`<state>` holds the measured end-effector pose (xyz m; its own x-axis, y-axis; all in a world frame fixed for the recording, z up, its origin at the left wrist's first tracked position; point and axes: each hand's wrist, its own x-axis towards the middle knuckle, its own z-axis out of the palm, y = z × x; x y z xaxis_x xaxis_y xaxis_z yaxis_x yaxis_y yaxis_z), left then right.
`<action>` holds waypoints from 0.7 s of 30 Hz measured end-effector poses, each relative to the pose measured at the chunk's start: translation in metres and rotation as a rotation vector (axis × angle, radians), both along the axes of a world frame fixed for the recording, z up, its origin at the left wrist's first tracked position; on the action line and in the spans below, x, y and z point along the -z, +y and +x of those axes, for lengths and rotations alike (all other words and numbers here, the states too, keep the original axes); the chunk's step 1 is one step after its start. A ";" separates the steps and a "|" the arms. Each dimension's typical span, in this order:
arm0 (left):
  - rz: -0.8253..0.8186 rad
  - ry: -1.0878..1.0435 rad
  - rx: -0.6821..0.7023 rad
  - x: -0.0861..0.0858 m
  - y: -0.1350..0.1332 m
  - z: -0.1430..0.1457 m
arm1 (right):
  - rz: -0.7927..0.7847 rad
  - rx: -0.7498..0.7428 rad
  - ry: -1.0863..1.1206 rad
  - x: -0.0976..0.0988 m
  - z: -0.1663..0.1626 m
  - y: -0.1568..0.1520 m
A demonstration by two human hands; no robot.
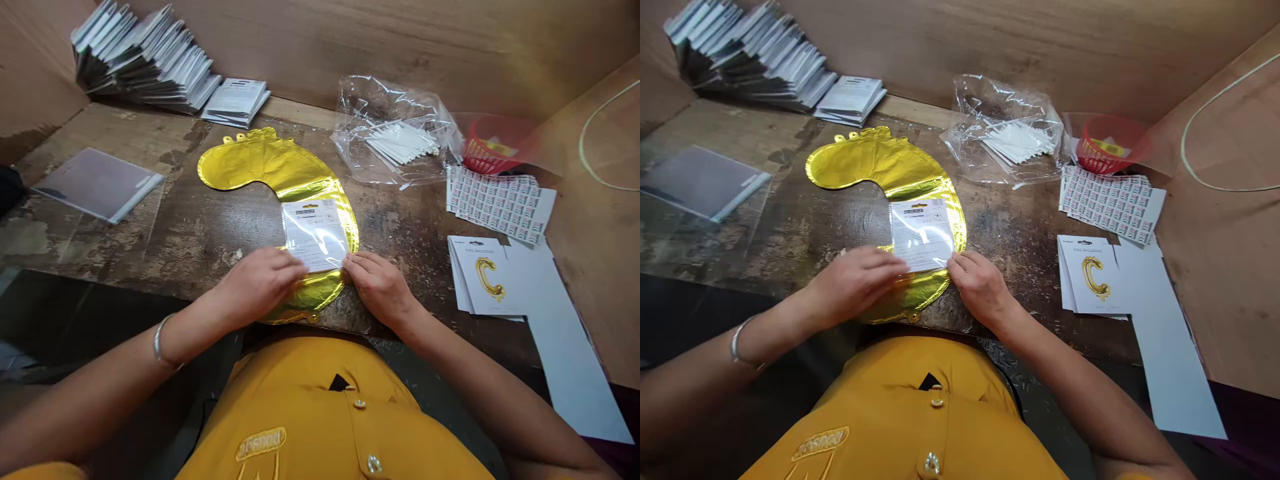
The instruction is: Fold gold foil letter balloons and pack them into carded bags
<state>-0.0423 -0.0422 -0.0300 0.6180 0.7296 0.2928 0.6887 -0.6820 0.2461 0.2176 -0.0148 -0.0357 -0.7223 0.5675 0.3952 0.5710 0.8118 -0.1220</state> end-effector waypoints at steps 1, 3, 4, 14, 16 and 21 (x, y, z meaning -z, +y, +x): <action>0.010 -0.027 0.043 0.003 -0.010 -0.005 | -0.012 0.000 0.008 -0.002 -0.004 -0.004; 0.023 -0.073 0.096 0.010 -0.021 -0.014 | -0.076 -0.036 0.037 -0.004 -0.013 -0.008; 0.019 -0.092 0.097 0.013 -0.022 -0.017 | -0.133 -0.066 0.067 -0.004 -0.017 -0.008; -0.011 -0.168 0.080 0.024 -0.006 -0.019 | -0.284 -0.095 0.068 -0.008 -0.040 -0.005; -0.011 -0.176 0.064 0.026 -0.008 -0.018 | -0.269 -0.103 0.050 -0.009 -0.052 -0.016; -0.048 -0.225 0.056 0.028 -0.009 -0.017 | -0.335 -0.058 0.102 -0.002 -0.060 -0.030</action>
